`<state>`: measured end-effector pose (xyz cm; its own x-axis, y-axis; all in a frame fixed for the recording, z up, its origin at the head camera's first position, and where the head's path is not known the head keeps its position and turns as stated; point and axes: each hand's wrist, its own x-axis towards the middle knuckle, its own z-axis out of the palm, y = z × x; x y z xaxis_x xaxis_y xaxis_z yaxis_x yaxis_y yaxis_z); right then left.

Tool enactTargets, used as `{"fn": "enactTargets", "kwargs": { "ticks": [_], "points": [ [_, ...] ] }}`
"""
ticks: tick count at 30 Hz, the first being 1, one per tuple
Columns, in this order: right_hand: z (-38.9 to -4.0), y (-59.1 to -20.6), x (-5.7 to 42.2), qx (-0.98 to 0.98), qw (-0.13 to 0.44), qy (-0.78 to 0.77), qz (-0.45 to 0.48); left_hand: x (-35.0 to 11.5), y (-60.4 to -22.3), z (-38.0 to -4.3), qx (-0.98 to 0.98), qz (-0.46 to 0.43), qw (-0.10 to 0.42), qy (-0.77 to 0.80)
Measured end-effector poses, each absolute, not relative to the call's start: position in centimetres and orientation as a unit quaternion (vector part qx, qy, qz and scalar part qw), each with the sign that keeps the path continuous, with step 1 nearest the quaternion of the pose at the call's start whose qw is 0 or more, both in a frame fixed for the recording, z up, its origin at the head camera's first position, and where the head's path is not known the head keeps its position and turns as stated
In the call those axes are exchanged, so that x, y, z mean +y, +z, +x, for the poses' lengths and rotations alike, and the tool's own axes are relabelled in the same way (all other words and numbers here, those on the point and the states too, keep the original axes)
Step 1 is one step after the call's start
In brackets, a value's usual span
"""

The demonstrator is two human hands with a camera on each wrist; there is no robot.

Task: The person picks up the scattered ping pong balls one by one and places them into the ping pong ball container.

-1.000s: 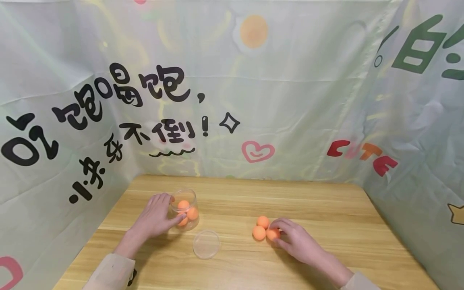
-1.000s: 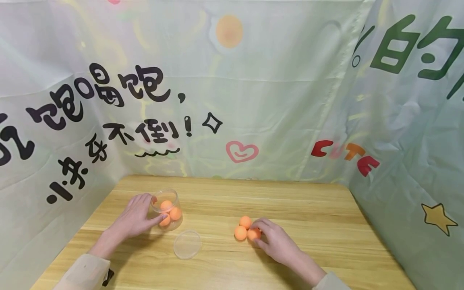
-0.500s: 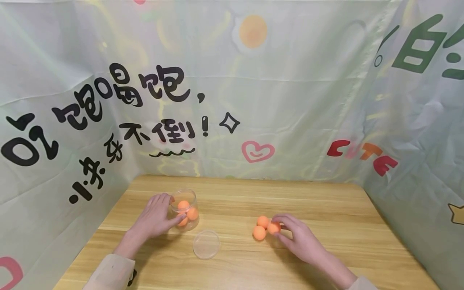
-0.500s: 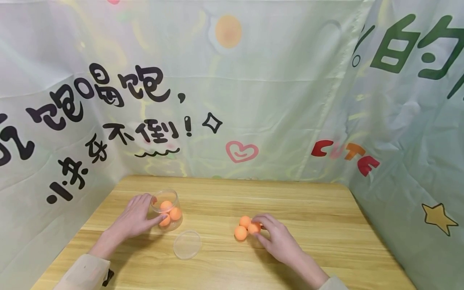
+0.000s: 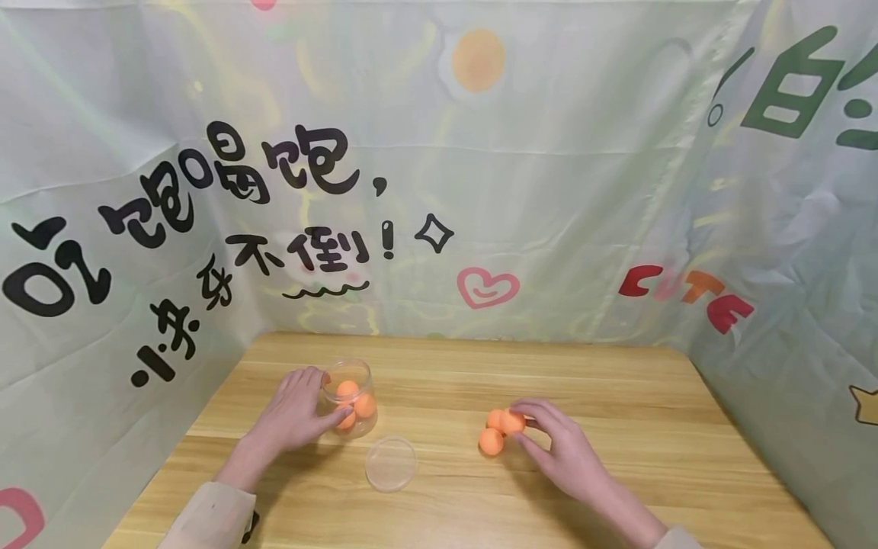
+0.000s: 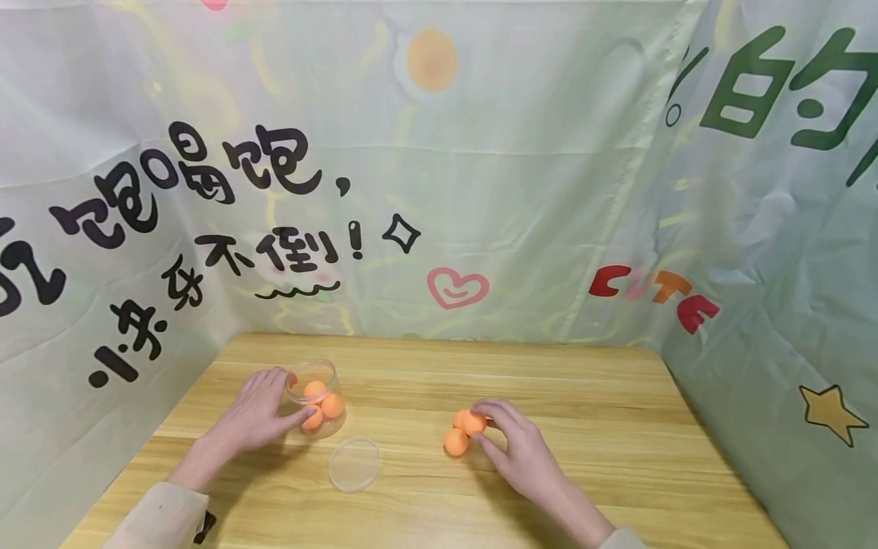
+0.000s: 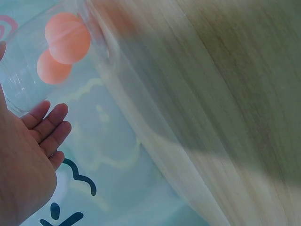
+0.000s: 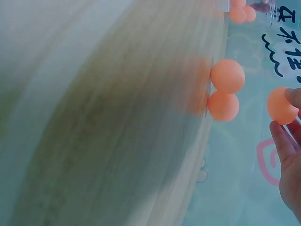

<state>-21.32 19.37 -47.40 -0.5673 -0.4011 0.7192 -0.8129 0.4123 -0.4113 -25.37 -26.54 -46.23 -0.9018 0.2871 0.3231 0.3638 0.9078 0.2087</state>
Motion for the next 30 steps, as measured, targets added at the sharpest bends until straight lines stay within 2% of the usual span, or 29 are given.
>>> {"fn": "enactTargets", "kwargs": {
  "ticks": [3, 14, 20, 30],
  "points": [
    [-21.3, -47.3, 19.0, -0.791, 0.279, 0.39, 0.38, -26.5, -46.2, -25.3, -0.966, -0.17, 0.146, -0.132],
    [-21.5, -46.9, 17.5, -0.805, 0.267, 0.411, 0.333, -26.5, -46.2, -25.2, -0.965, -0.171, 0.145, -0.133],
    [-21.8, -46.6, 16.4, -0.784, 0.29, 0.429, 0.341, -26.5, -46.0, -25.3, -0.967, -0.166, 0.14, -0.136],
    [-22.5, -46.6, 14.7, -0.754, 0.296, 0.465, 0.356, -26.5, -46.0, -25.3, -0.967, -0.165, 0.14, -0.133]
  ]
}}
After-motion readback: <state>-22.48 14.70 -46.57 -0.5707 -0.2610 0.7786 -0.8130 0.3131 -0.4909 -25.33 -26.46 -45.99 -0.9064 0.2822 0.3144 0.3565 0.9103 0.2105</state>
